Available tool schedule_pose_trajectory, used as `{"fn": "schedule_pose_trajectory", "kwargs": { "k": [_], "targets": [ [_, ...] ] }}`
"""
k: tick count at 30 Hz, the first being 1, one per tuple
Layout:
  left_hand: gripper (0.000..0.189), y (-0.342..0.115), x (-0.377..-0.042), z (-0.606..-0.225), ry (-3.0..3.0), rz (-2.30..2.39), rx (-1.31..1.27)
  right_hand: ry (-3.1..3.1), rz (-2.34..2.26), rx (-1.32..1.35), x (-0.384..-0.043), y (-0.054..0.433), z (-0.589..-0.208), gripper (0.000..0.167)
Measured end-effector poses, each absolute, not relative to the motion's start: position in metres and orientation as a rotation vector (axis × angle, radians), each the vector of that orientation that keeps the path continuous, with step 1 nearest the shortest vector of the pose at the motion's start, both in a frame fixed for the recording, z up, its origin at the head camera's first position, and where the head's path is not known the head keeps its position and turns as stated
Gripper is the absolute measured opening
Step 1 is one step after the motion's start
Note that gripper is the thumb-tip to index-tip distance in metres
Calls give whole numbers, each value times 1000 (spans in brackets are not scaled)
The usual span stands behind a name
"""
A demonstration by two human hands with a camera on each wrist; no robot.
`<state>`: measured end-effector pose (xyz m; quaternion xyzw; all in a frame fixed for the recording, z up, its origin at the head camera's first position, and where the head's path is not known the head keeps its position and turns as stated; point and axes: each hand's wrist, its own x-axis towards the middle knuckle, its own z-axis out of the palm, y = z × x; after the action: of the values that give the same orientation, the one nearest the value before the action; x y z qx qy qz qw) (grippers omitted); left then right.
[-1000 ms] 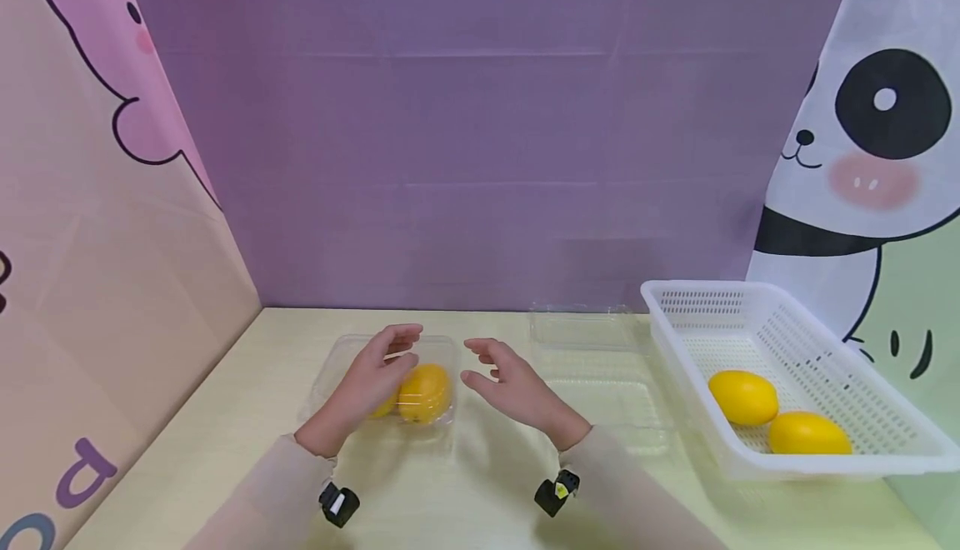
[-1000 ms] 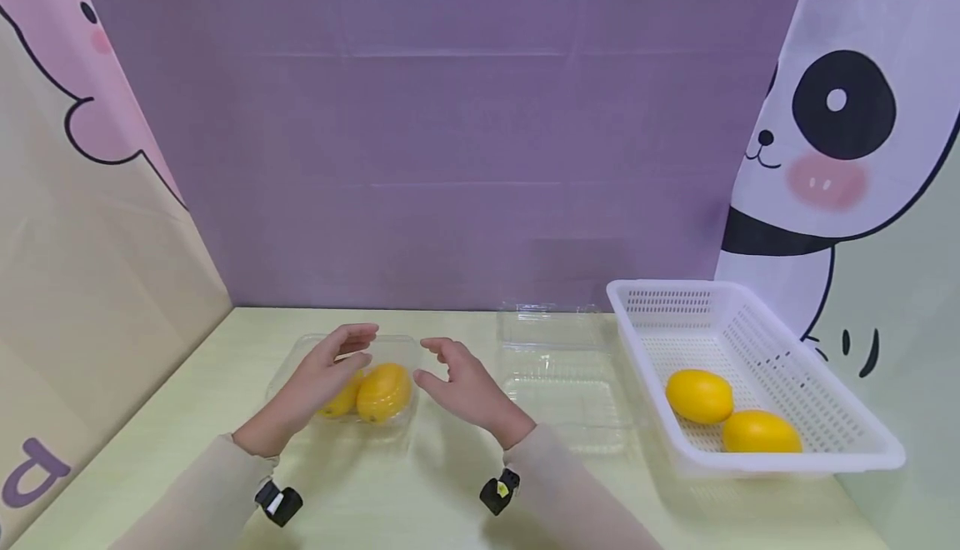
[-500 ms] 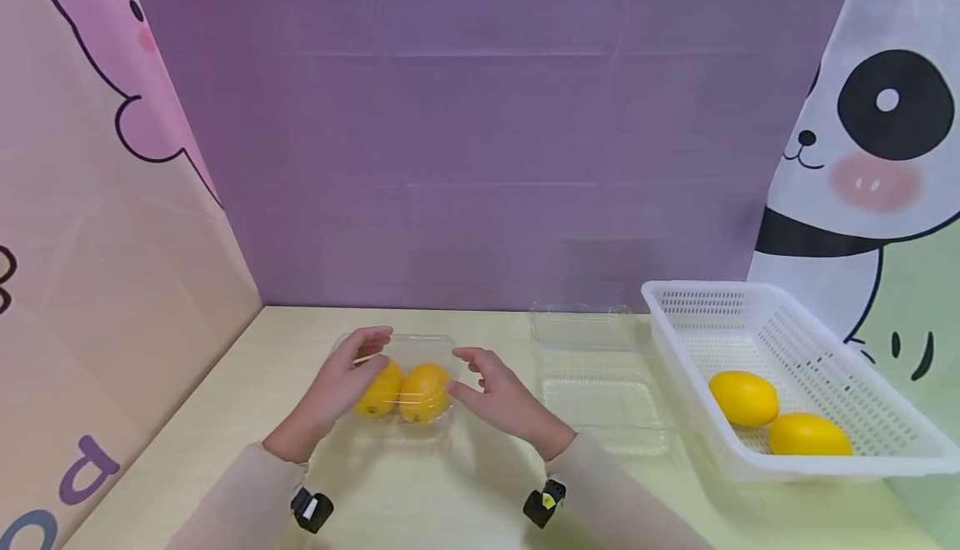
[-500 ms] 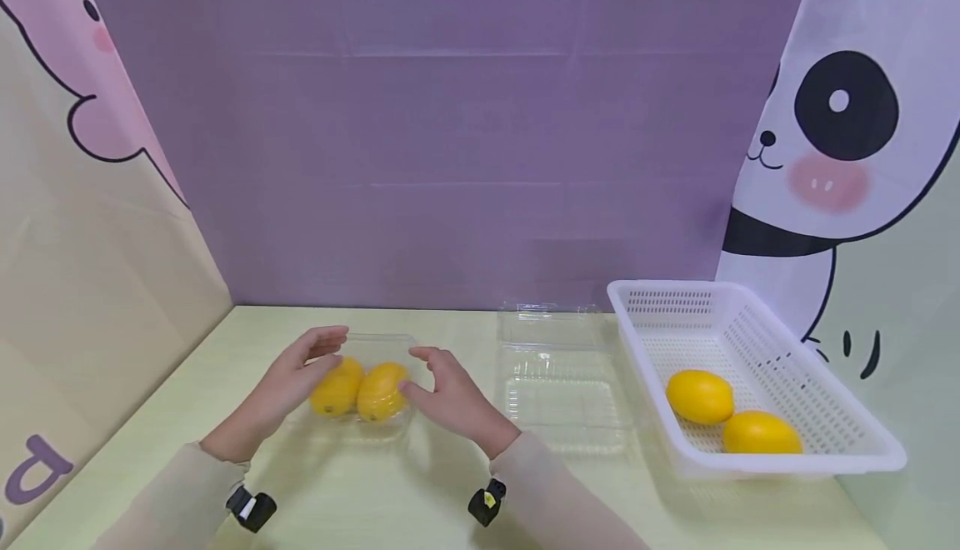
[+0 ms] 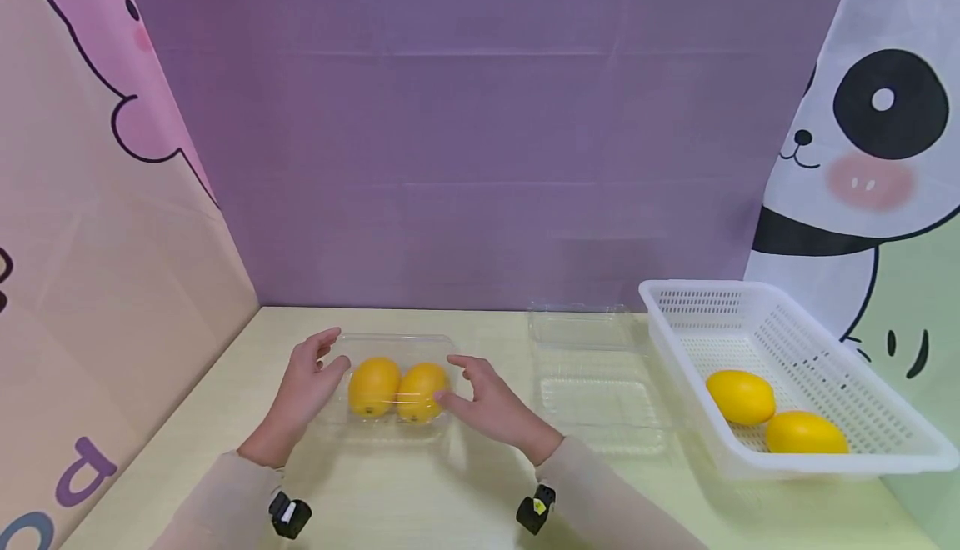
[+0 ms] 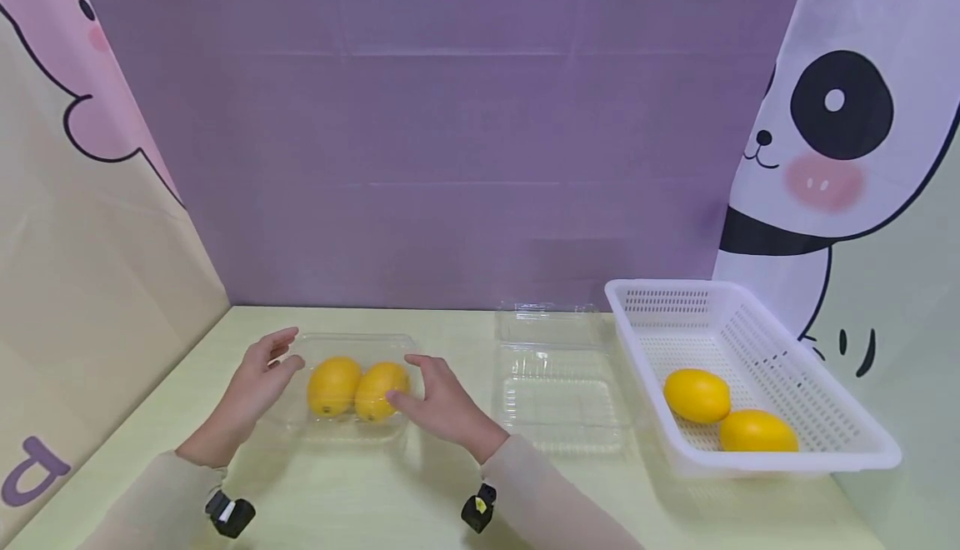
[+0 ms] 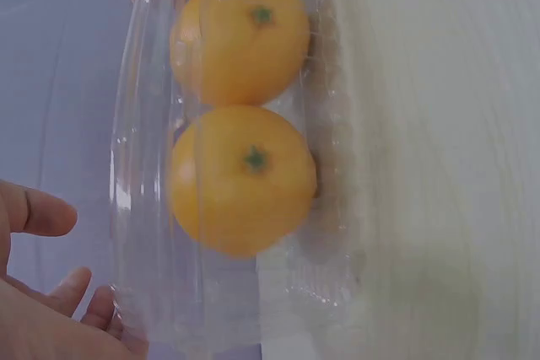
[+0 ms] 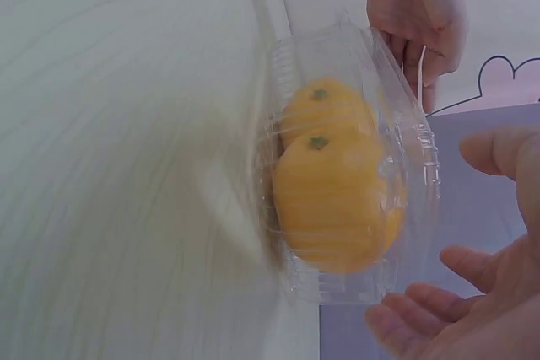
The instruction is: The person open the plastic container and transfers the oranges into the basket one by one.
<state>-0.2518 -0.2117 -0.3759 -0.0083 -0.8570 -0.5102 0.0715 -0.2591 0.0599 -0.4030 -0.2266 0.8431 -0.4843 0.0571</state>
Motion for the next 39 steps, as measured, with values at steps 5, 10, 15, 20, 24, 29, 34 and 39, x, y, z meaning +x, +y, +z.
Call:
{"fn": "schedule_pose_trajectory", "kwargs": {
  "k": [5, 10, 15, 20, 24, 29, 34, 39],
  "targets": [
    [61, -220, -254, -381, -2605, -1531, 65, 2537, -1492, -645, -258, 56, -405, 68],
    [65, -224, -254, -384, -2631, -1575, 126, 2542, -1490, -632, -259, 53, -410, 71],
    [69, -226, -255, -386, -2667, -1593, 148, 2560, -1484, -640, -260, 53, -411, 73],
    [71, -229, -256, -387, -2731, -1583, 167, 2554, -1476, -637, -259, 52, -412, 74],
    [71, -228, -257, -387, -2782, -1582, 164, 2562, -1468, -624, -258, 49, -412, 74],
    [71, -229, -257, -387, -2803, -1564, 151, 2561, -1474, -611, -258, 48, -413, 74],
    [71, -229, -257, -388, -2793, -1576, 145, 2570, -1469, -617, -258, 49, -414, 74],
    [71, -227, -256, -390, -2778, -1583, 127, 2559, -1470, -613, -258, 50, -415, 74]
  ]
}}
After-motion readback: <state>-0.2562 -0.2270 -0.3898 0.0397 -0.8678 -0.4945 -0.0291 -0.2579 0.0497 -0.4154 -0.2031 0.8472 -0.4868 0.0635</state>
